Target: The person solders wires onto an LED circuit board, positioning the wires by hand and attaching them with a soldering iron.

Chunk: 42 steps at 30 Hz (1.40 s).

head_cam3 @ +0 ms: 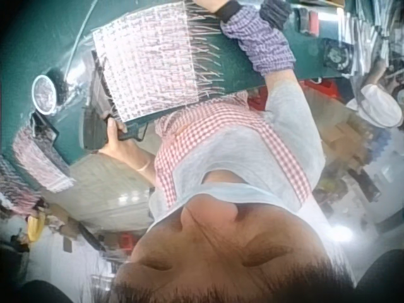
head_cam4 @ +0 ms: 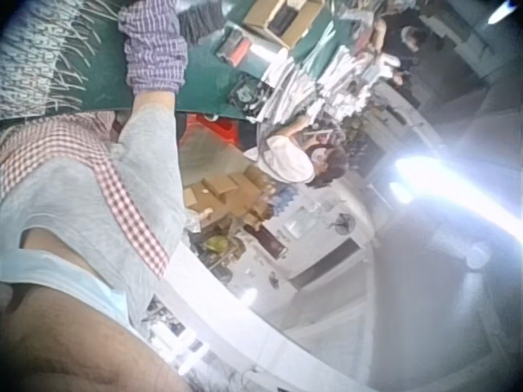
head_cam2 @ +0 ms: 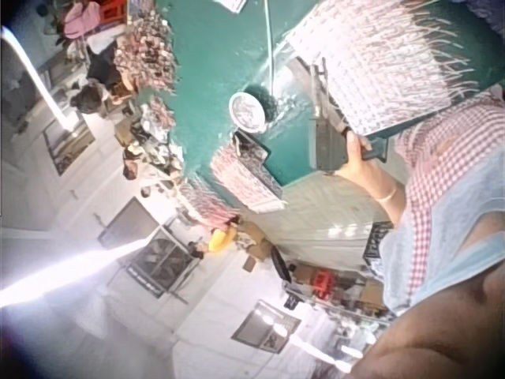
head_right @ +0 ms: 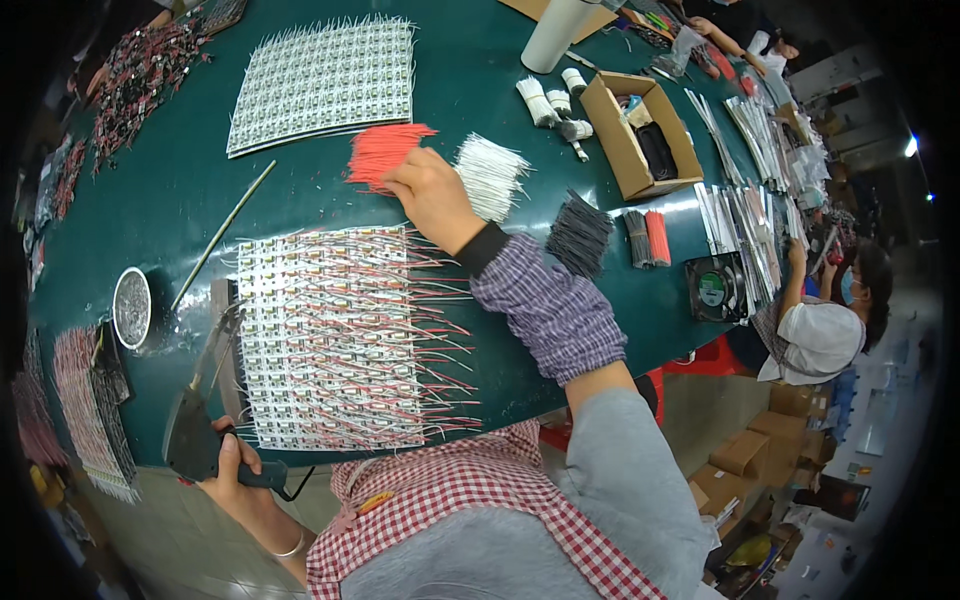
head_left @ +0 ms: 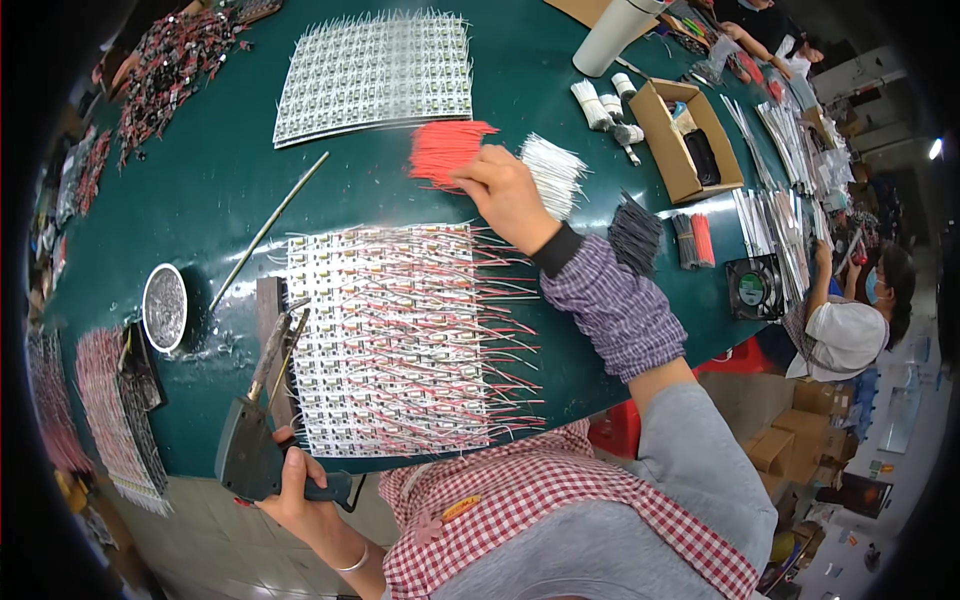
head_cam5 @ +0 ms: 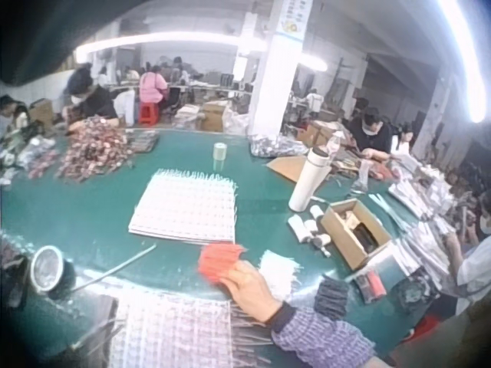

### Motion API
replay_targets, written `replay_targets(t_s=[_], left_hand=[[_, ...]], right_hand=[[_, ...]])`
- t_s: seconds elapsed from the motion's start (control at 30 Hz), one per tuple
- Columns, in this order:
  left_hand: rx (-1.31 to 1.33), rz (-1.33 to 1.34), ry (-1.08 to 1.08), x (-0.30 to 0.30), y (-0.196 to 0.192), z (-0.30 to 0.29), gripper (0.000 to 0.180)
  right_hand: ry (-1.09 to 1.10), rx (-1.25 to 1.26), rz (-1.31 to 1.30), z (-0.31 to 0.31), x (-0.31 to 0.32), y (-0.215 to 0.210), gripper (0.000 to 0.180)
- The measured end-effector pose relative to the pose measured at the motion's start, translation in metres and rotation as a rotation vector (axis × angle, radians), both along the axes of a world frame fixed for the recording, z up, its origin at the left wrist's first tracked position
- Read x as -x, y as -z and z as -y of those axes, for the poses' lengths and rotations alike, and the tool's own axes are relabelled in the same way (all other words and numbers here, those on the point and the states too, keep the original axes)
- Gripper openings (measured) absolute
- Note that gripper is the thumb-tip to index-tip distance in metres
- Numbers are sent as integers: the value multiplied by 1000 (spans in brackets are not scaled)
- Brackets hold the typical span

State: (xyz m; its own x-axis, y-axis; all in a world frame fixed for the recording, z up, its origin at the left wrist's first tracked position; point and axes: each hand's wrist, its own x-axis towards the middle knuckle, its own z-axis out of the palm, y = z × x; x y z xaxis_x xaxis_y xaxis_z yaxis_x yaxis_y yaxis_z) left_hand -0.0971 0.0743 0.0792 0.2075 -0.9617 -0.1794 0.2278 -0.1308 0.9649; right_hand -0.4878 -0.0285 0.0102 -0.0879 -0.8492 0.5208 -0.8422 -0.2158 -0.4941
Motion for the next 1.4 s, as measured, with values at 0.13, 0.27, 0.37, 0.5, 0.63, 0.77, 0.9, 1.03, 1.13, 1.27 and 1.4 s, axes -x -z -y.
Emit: replay_targets(t_s=[0.13, 0.27, 0.37, 0.5, 0.63, 0.77, 0.9, 1.03, 1.13, 1.27, 1.4], left_hand=[[23, 27, -13, -2, -2, 0, 44], [-19, 60, -46, -10, 5, 4, 47], [-72, 51, -56, -4, 1, 13, 49], [-34, 19, -17, 8, 0, 23, 48], [-22, 5, -44, 12, -4, 27, 51], [-52, 3, -61, 12, -3, 32, 51], [-71, 13, -80, 12, -4, 36, 50], [-74, -1, -86, 12, -1, 41, 50], [-72, -10, -84, 14, 0, 44, 50], [-56, -24, -70, 13, 5, 48, 50], [-77, -24, -74, 15, 5, 51, 50]], right_hand=[[159, 100, -26, 4, 18, 3, 13], [435, -15, -204, -29, 56, 2, 16], [454, -74, -268, -35, 73, 6, 15], [425, -93, -276, -36, 83, 16, 10], [382, -84, -279, -33, 82, 15, 4], [379, -104, -276, -34, 79, 11, 2], [407, -101, -275, -36, 84, 10, 6], [412, -137, -184, -37, 79, 2, 6], [392, -133, -173, -37, 77, -6, 7], [318, -106, -226, -34, 74, -26, 11], [138, -116, -228, -13, 38, -67, 15]])
